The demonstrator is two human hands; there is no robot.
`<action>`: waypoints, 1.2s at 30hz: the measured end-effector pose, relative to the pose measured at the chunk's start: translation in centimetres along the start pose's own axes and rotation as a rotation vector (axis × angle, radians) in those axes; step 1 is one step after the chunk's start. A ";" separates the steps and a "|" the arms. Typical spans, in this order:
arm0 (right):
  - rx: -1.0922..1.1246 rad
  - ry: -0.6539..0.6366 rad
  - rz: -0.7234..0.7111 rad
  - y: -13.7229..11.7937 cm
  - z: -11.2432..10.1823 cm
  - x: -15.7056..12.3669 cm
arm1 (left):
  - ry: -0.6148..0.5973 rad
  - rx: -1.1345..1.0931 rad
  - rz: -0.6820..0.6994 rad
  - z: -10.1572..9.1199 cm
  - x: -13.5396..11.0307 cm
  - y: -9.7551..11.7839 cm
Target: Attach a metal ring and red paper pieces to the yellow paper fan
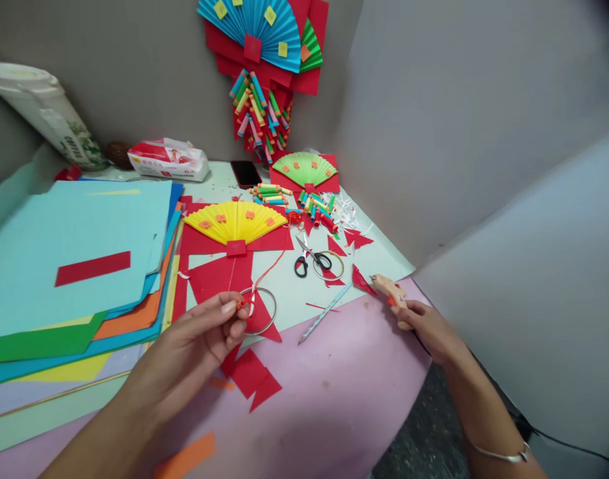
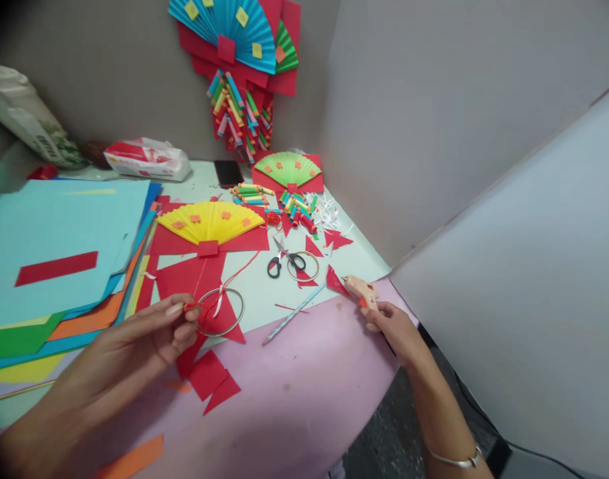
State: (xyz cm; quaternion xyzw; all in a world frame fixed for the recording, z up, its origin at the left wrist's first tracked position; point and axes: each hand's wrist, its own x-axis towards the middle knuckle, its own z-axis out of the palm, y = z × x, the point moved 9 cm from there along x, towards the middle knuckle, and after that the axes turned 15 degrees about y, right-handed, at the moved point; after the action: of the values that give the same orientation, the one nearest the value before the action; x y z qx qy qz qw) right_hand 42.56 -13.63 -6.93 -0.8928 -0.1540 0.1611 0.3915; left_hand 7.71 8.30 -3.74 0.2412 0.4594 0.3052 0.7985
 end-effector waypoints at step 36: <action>0.248 -0.525 -0.193 -8.3 4.5 -12.2 | -0.241 0.053 -0.202 7.0 -0.4 -9.3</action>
State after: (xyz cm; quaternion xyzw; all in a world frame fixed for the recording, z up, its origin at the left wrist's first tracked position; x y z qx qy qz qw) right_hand 28.46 -10.28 -1.55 -0.7473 -0.3131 0.3659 0.4578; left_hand 16.16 0.77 -6.49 0.2499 0.3899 0.1799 0.8678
